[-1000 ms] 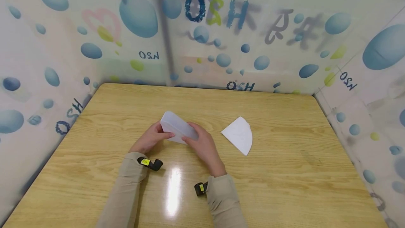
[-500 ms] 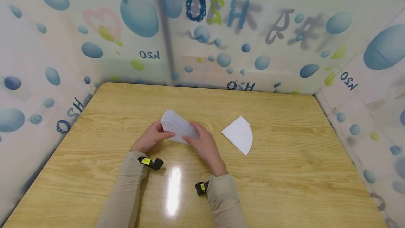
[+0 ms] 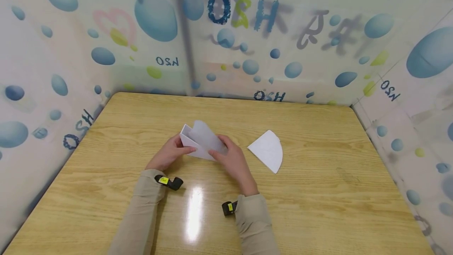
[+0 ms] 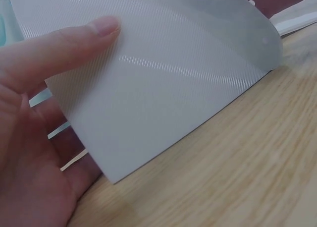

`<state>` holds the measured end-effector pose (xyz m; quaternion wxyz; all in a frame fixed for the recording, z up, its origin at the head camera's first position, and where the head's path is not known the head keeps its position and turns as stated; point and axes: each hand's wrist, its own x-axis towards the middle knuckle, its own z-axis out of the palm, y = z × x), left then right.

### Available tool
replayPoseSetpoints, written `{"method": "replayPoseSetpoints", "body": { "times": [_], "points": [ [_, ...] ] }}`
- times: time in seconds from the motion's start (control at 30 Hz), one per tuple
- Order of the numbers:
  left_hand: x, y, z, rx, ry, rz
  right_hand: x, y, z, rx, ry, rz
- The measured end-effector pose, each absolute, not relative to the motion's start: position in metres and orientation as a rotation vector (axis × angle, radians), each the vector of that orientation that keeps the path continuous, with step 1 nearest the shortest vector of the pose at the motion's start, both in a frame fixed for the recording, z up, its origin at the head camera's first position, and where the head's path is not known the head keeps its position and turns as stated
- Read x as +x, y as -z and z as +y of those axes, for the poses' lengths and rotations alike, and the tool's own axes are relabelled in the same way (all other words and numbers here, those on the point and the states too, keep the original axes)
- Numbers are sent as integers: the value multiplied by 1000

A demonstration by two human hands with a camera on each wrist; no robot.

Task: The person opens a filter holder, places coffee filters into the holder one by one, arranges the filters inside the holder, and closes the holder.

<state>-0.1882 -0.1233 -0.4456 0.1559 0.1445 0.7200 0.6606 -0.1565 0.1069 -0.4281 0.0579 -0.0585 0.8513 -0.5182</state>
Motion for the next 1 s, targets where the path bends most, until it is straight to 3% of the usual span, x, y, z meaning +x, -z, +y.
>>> {"method": "replayPoseSetpoints", "body": {
  "times": [0.13,1.0],
  "points": [
    [-195,460,-125,440,-1912,2095,-156,427,108,-182,1600,2561],
    [-197,460,-127,345,-1956,2201,-159,431,125,-137,1774,2503]
  ]
}}
